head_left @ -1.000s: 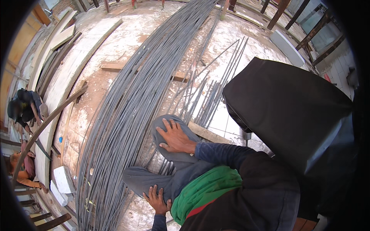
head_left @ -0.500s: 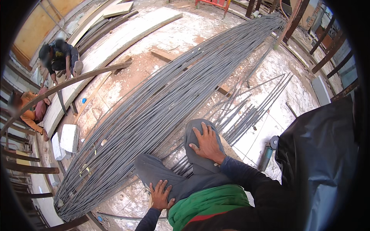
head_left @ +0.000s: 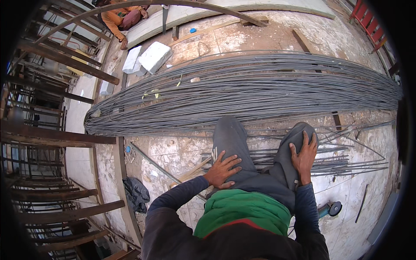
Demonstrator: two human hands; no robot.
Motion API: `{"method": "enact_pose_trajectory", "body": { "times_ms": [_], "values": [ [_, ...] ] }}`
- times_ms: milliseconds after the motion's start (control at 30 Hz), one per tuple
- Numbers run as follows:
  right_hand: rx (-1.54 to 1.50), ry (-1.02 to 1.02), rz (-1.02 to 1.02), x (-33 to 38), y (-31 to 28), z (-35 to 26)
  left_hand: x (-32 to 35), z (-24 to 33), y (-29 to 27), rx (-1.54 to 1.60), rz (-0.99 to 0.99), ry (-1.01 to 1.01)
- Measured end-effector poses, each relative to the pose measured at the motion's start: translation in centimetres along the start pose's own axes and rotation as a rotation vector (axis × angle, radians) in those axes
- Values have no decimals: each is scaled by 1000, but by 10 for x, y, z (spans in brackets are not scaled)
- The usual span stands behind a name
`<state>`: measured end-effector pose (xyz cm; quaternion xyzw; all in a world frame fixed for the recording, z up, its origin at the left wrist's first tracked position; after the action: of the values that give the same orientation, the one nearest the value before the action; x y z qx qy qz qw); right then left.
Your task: The person sits on the floor and repeatedly aligns bundles of metal rods against a wooden guide, then uses an angle grinder to cut them to length. The cut pieces are set aside on the floor.
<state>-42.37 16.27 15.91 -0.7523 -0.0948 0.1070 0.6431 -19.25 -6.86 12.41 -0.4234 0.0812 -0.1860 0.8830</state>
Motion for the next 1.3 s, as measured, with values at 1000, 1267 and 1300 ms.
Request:
{"method": "enact_pose_trajectory", "body": {
  "times_ms": [1000,1267,1300],
  "values": [
    [-80,-86,81,19,-16,-18,69,-331,17,691,1209,-1033],
    [-138,-11,91,25,-25,-7,27,-281,-17,-316,326,-935],
    [-155,2,85,27,-27,-4,23,-278,-20,-398,271,-921]
  ]
}}
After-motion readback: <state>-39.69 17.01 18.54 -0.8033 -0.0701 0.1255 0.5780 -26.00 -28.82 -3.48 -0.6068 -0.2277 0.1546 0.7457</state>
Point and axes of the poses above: each hand's wrist, its own x-axis away from the middle knuckle, its own y-axis out of the palm, z = x × y, the point moved 10 cm from there along -x, towards the middle knuckle, and after that the axes turned 12 degrees about x, right-handed, at the moved point
